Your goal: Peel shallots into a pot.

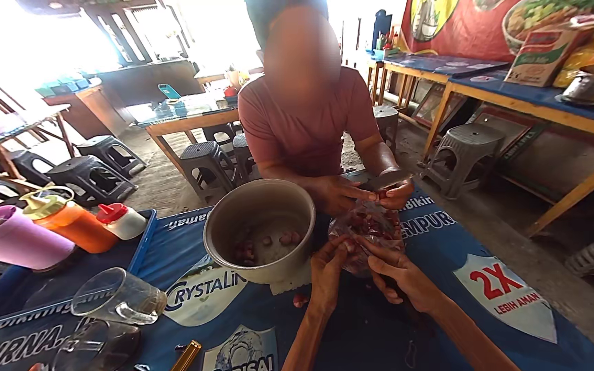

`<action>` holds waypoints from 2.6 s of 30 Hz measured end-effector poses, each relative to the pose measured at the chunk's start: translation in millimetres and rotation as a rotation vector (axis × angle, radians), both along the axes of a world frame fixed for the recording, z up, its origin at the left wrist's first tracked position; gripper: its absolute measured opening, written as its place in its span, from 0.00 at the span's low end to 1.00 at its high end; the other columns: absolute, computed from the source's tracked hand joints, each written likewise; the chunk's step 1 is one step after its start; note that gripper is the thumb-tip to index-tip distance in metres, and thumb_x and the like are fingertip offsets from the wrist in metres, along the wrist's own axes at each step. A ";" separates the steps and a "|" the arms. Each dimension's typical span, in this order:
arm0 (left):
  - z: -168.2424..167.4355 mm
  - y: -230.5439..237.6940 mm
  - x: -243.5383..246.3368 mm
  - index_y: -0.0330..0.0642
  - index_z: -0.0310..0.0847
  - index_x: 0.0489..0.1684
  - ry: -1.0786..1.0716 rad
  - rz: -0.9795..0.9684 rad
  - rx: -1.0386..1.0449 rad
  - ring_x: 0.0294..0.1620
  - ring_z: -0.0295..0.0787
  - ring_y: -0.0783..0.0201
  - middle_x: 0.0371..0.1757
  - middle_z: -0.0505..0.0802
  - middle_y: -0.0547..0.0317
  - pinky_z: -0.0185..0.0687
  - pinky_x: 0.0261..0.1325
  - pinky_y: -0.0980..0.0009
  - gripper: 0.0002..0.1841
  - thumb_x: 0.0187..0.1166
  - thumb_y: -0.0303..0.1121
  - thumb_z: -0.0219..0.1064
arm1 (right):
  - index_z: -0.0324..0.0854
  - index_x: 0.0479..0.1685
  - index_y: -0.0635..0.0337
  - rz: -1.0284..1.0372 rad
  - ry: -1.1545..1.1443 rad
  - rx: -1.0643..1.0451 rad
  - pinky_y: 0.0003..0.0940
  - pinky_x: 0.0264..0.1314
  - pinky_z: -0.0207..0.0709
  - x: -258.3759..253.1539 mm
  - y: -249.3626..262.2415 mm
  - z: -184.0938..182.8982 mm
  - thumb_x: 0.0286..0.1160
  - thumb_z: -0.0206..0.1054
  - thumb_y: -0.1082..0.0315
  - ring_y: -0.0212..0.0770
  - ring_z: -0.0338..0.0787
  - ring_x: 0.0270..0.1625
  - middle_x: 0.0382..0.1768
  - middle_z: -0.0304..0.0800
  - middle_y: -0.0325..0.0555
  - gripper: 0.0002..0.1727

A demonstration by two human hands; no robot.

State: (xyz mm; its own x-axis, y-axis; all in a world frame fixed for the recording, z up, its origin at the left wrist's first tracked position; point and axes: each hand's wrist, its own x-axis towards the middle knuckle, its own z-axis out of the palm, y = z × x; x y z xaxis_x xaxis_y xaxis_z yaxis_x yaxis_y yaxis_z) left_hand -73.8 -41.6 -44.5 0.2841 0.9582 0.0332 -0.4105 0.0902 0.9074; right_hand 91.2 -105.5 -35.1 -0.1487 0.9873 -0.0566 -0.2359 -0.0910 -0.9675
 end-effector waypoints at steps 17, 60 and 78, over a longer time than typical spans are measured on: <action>-6.8 3.2 -3.5 0.24 0.80 0.66 0.110 -0.064 0.155 0.47 0.91 0.68 0.49 0.93 0.52 0.86 0.58 0.71 0.16 0.86 0.25 0.57 | 0.67 0.88 0.52 -0.063 -0.032 -0.052 0.19 0.10 0.65 -0.4 0.1 1.9 0.90 0.50 0.65 0.26 0.69 0.10 0.17 0.75 0.33 0.27; 81.3 -4.1 -102.8 0.36 0.90 0.54 1.206 0.446 0.801 0.41 0.93 0.54 0.42 0.94 0.48 0.88 0.47 0.55 0.14 0.82 0.36 0.66 | 0.88 0.50 0.68 -0.710 -0.981 0.369 0.47 0.44 0.82 10.2 12.9 -23.8 0.79 0.66 0.60 0.49 0.90 0.40 0.41 0.92 0.58 0.17; -0.2 -34.6 -77.9 0.32 0.90 0.52 1.055 0.182 0.612 0.40 0.94 0.57 0.45 0.94 0.45 0.91 0.45 0.61 0.13 0.79 0.30 0.66 | 0.90 0.40 0.66 -0.190 -0.853 0.370 0.33 0.49 0.79 5.2 6.2 -16.3 0.71 0.73 0.61 0.37 0.87 0.43 0.38 0.91 0.51 0.14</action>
State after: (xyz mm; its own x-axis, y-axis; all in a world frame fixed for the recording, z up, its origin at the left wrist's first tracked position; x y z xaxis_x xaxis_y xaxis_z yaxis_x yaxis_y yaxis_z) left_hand -151.7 -76.2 -44.8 0.3085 0.8937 0.3257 0.5859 -0.4483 0.6751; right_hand 96.3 -99.3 -51.4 -0.0371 0.9678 0.2491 0.5847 0.2232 -0.7799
